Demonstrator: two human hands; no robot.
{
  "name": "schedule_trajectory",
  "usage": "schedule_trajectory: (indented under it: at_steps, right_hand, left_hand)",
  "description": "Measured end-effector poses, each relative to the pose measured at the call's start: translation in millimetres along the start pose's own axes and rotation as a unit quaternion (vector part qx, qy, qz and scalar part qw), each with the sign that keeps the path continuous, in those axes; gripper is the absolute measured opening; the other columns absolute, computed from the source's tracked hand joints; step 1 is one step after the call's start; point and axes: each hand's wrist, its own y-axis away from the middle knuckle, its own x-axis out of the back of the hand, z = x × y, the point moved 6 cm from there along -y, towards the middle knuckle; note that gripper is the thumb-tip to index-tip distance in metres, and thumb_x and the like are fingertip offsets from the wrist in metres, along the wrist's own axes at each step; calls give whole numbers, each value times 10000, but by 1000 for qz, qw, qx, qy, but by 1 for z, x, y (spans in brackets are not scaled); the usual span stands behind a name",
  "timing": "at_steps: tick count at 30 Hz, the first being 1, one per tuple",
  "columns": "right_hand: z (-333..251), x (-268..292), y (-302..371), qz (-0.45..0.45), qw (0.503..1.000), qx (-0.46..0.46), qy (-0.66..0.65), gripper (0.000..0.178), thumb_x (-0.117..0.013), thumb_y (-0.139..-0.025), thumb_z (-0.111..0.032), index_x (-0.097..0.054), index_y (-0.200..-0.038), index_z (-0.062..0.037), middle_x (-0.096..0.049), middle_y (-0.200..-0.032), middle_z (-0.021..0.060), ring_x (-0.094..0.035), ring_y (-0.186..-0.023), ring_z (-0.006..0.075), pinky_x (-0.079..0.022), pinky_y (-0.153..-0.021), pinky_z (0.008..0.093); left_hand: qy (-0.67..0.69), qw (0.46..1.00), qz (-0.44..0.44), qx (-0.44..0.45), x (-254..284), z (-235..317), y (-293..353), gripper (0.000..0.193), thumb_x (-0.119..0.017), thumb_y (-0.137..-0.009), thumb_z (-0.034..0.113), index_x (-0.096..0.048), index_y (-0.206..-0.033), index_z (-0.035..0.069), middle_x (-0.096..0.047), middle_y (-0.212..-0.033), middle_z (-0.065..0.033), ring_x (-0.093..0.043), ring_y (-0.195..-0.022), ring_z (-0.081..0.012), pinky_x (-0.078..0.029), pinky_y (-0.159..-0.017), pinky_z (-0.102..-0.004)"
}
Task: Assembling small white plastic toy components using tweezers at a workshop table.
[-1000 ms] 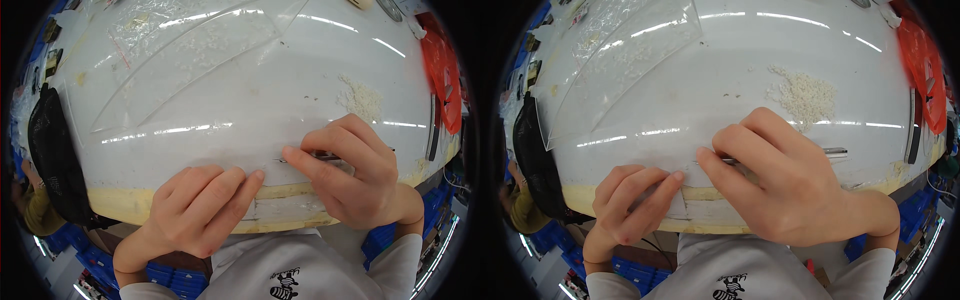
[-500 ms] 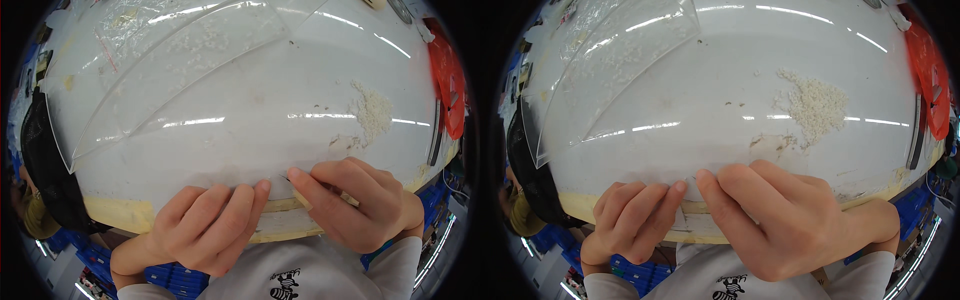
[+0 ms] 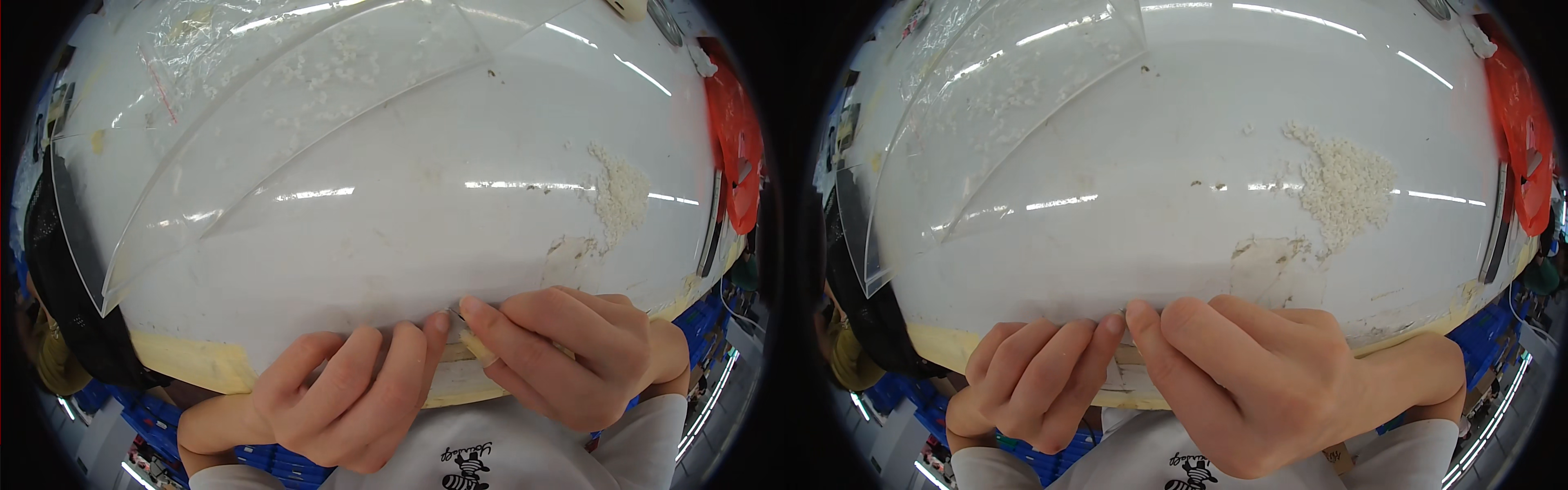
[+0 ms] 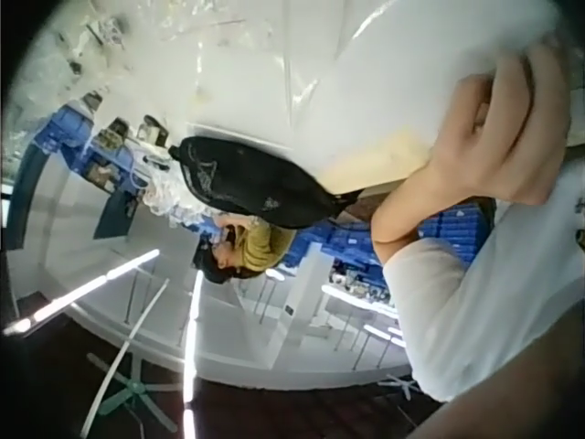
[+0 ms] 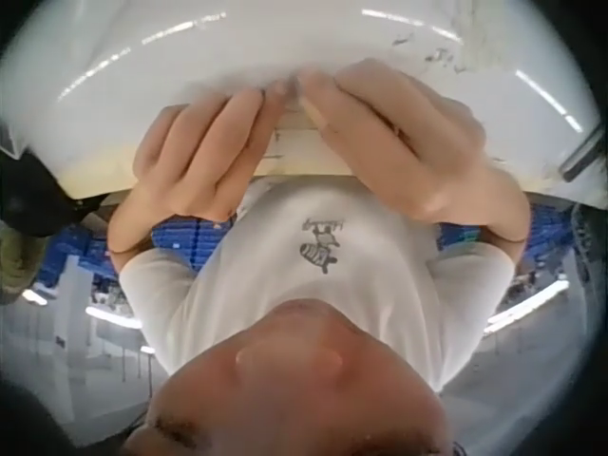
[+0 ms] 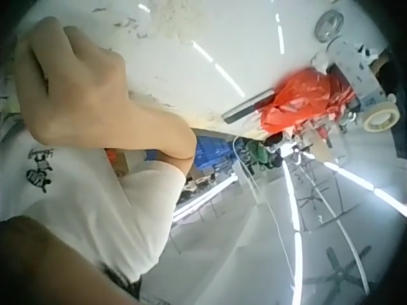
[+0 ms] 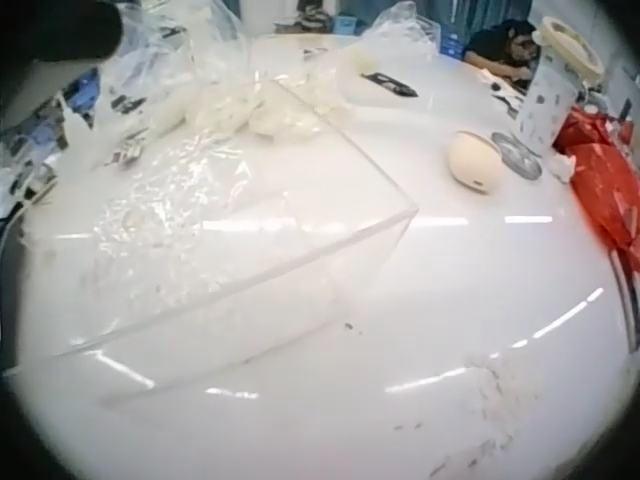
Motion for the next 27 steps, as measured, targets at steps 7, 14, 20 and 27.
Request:
schedule_trajectory:
  at_steps: [7,14,20,27]
  right_hand:
    - [-7,21,1,-17,1000,8,2,261,-664,-615,1,-679,-870,54,-549,-743,62,-437,-463,85,-339,-355,167]
    - [-13,46,3,-4,1000,-3,21,251,-669,-615,-1,-681,-861,53,-547,-731,63,-434,-459,85,-340,-355,167]
    - [-28,87,29,10,999,-15,41,242,-673,-616,-3,-683,-852,52,-546,-719,64,-431,-456,85,-341,-356,168]
    - [-27,88,32,34,997,-27,62,231,-678,-617,-5,-685,-841,51,-545,-705,65,-428,-452,85,-343,-357,169]
  left_hand:
    - [-33,998,-35,-42,7,16,0,170,-667,-780,53,-715,-941,79,-587,-936,-35,-496,-778,-114,-441,-564,-199]
    - [-34,999,-39,-10,28,39,-34,144,-681,-773,61,-719,-911,79,-587,-926,-38,-500,-755,-114,-426,-542,-192]
    - [-24,998,-55,-5,56,62,-70,133,-690,-767,60,-723,-895,79,-587,-917,-40,-501,-736,-113,-414,-526,-188]
    - [-14,998,-65,-20,55,63,-71,142,-692,-762,52,-725,-898,80,-583,-922,-42,-496,-728,-108,-407,-518,-186]
